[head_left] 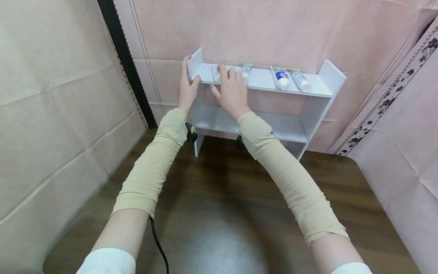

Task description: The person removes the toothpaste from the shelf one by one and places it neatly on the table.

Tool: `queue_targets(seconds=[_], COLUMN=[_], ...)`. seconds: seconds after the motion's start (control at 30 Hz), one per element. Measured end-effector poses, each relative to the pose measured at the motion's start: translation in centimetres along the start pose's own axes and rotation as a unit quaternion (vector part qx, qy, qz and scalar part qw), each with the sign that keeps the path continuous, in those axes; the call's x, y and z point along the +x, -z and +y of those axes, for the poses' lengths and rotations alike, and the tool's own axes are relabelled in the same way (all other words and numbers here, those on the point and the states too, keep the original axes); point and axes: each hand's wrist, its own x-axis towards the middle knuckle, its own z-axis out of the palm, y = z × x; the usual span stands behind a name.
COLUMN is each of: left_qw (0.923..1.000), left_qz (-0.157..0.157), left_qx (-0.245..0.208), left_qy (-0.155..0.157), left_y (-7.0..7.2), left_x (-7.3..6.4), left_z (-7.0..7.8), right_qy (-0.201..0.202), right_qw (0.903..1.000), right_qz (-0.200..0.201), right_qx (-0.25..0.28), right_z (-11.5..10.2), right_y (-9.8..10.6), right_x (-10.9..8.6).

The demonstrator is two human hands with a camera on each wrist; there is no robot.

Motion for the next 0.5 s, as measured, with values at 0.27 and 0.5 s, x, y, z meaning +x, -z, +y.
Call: queue_targets(seconds=[0.27,0.5], left_qw=[0.9997,0.9993], left_qz=[0.007,0.018], left_qx=[0.018,0.019], left_qy=[-0.011,-0.025], left_y=[-0.51,-0.21], left_x=[0.05,0.29], left_z=[-0.67,-0.9], right_qy=[-0.018,-0.007], right_qw=[0.9995,0.9995], right_qz=[-0.024,0.017], right_qx=[0.011,0.024], right_z=[0.03,0.13], right_y=[-0.05,-0.38], right_x=[0.34,0.01])
